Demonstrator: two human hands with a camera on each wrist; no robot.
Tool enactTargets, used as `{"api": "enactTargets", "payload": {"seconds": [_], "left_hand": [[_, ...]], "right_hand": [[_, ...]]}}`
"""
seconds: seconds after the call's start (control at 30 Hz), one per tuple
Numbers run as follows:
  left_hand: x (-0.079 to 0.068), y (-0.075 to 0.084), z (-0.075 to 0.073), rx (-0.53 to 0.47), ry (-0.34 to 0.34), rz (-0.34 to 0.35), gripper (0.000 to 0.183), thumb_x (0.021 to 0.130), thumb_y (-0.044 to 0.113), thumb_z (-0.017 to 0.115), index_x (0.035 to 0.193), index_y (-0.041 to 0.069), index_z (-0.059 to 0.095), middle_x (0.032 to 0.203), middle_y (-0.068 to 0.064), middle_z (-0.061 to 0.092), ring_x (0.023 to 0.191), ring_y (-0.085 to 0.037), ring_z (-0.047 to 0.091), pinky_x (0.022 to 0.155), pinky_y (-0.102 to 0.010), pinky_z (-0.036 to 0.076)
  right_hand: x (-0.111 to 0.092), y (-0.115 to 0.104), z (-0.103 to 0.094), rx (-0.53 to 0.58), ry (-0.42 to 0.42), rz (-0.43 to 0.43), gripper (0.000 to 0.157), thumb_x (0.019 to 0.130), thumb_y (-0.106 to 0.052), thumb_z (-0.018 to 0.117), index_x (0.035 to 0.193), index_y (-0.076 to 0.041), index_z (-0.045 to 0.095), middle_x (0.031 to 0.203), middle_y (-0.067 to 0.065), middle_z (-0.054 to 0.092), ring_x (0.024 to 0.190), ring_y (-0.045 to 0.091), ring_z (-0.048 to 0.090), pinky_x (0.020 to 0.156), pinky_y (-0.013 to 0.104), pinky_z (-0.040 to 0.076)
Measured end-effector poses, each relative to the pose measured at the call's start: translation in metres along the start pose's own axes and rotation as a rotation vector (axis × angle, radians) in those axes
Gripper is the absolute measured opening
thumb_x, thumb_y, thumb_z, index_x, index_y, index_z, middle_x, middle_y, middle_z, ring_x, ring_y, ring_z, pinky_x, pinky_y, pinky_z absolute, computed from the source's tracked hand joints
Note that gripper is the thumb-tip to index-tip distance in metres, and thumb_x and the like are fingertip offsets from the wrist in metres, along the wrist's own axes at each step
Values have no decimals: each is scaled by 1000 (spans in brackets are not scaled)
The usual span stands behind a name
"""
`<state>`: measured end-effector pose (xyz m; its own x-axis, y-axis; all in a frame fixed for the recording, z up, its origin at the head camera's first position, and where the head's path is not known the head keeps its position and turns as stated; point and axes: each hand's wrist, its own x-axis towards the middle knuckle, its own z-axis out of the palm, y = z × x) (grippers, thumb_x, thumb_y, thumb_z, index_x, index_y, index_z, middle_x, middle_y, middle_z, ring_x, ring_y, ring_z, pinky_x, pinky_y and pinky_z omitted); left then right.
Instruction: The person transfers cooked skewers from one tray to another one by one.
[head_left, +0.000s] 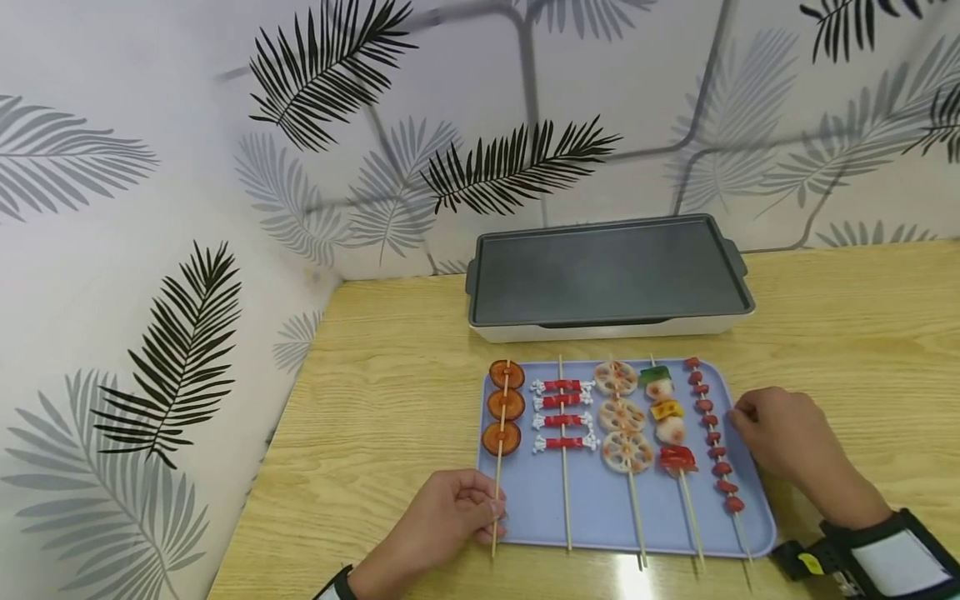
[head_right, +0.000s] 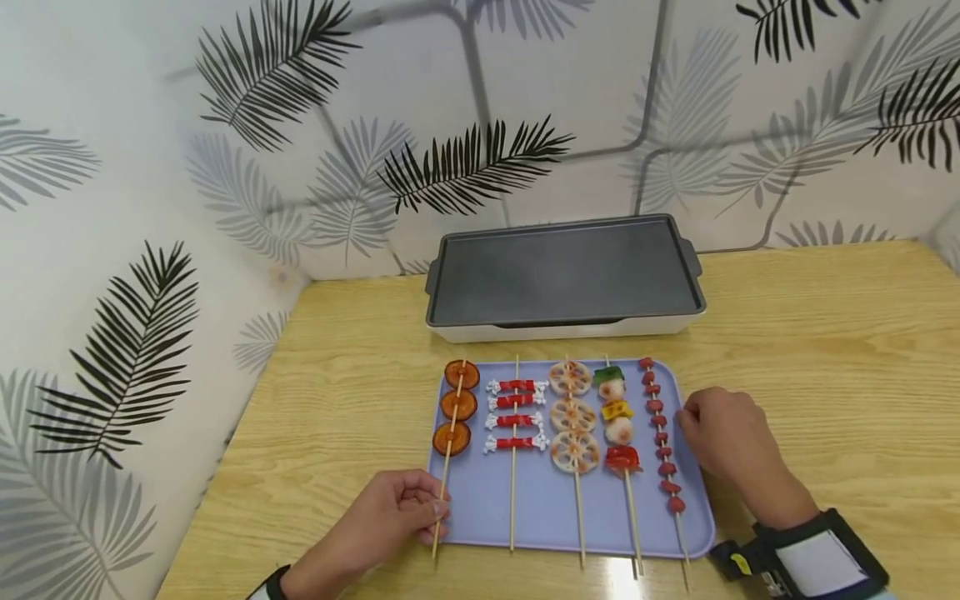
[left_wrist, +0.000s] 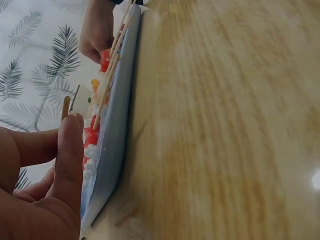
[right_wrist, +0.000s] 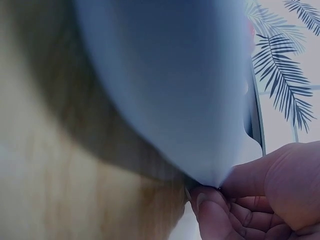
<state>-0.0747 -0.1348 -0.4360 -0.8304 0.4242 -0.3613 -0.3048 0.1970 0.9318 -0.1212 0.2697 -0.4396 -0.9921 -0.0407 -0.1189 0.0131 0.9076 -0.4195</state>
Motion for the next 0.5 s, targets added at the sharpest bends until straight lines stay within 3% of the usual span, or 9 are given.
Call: {"api": "enactTargets", "payload": {"seconds": [0.5], "left_hand": [[6,-7,3,57,3,-1,12,94,3,63,98,-8,64,81,-10,69,73,-18,70,62,-25,57]], "right_hand": [[0,-1,0,-5,-7,1,22,91,-10,64,88,11,68,68,8,61,60,20,50,51,31,39]]}}
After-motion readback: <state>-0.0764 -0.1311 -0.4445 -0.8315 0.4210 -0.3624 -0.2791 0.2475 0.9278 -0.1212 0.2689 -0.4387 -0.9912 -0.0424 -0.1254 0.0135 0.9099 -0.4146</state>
